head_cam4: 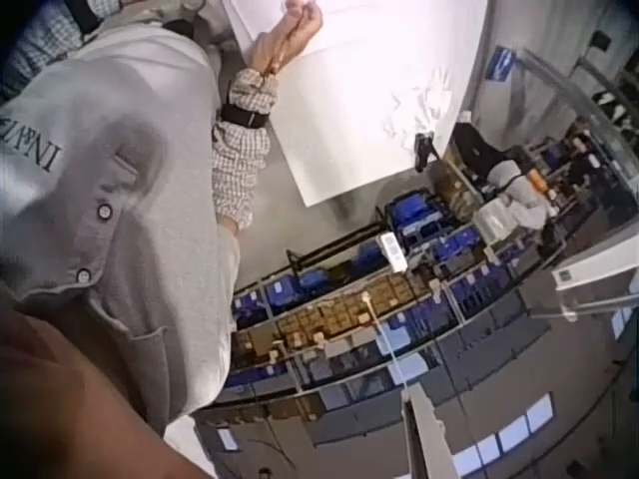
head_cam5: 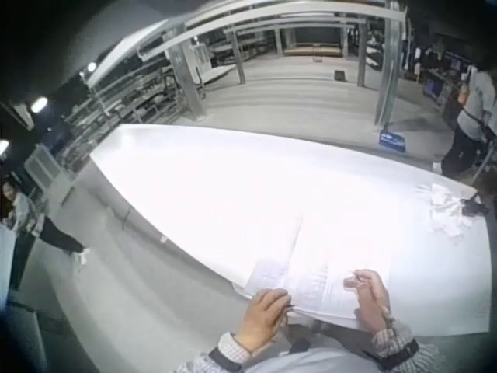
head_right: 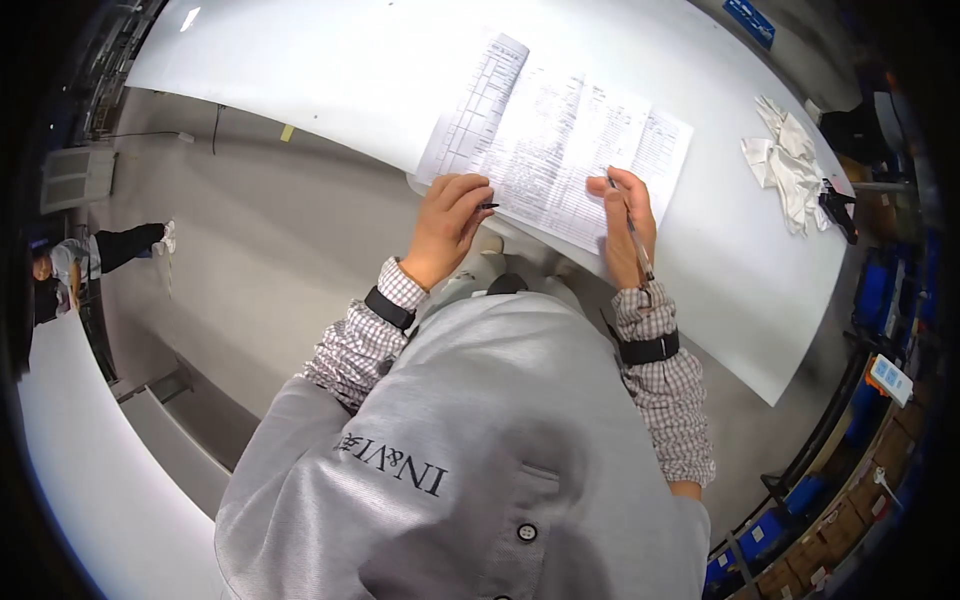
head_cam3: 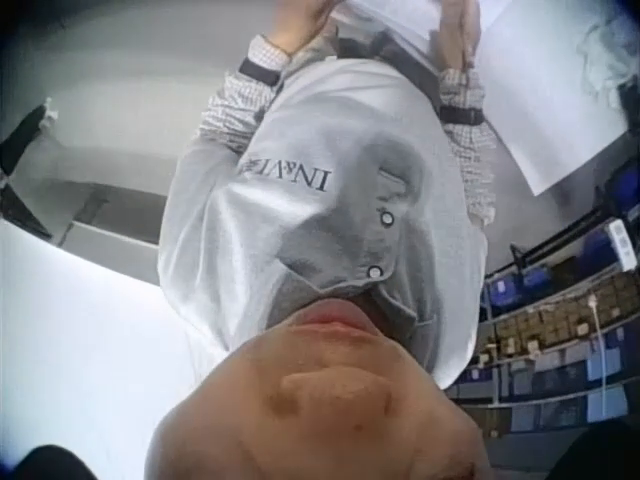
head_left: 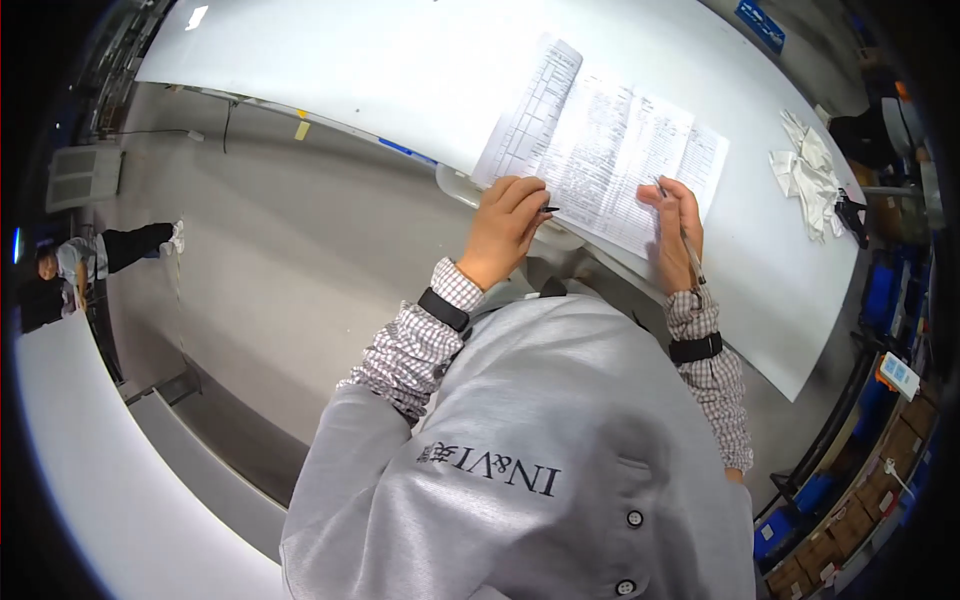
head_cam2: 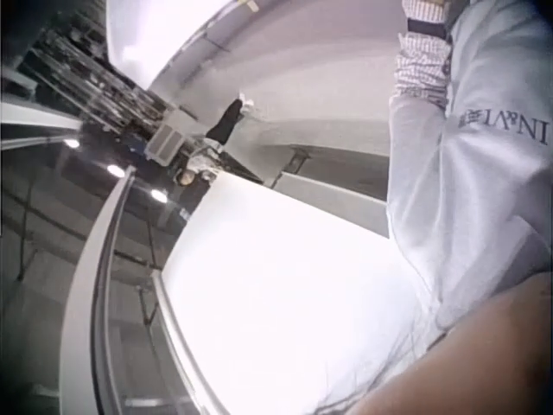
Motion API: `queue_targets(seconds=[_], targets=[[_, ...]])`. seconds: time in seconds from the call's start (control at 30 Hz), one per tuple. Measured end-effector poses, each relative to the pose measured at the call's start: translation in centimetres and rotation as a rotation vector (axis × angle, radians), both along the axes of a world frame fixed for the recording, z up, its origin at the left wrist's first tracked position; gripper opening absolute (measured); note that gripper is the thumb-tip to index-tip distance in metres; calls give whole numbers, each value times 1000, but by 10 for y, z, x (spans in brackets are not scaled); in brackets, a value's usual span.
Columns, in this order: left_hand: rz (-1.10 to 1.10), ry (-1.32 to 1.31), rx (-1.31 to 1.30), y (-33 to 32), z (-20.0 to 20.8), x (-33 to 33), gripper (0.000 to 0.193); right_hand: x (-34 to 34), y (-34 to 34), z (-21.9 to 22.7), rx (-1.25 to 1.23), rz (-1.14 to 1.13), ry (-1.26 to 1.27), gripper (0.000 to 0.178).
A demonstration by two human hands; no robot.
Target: The person assembles electrical components by taking wiring harnesses from a component box and connecting them to a plastic enclosure, then labels the components with a pen. The person uses pliers and a hand tool to manipulate the wiring and components, and consults an inspection sheet.
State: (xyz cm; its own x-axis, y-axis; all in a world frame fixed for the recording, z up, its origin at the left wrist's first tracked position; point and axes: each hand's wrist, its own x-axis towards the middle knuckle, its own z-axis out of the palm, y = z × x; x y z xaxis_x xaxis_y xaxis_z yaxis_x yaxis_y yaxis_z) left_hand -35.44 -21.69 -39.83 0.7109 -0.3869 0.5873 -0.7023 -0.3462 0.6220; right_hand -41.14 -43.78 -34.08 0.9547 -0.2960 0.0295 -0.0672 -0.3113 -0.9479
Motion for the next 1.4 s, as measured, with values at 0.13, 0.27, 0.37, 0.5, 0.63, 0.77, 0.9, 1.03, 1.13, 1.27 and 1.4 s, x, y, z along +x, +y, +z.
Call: queue_targets(seconds=[0.13, 0.27, 0.37, 0.5, 0.63, 0.77, 0.9, 1.03, 1.13, 1.27, 1.4], targets=[[-69, -19, 24, -2, 14, 12, 31, -15, 6, 11, -123, -35, -31, 44], [-81, -9, 97, -4, 16, 16, 37, -25, 7, 15, -372, 53, -79, 37], [-89, -42, 204, -6, 19, 13, 47, -27, 7, 18, -528, 108, -81, 40], [-97, -86, 284, -1, 21, 9, 54, -31, 3, 9, -675, 172, -168, 41], [-16, -104, 266, 3, 16, 3, 49, -32, 5, 4, -712, 160, -185, 43], [59, -93, 301, 5, 18, -2, 43, -35, 6, 3, -712, 140, -219, 41], [138, -31, 323, 2, 16, -8, 44, -35, 7, 7, -668, 129, -153, 38], [179, 37, 387, 2, 20, -15, 48, -38, 8, 9, -649, 123, -157, 37], [194, 61, 419, 0, 26, -17, 48, -39, 12, 14, -605, 98, -117, 36], [236, 107, 450, -3, 31, -19, 42, -38, 11, 11, -645, 101, -101, 38], [270, 37, 498, -12, 36, -18, 40, -39, 10, 11, -628, 101, -96, 39]])
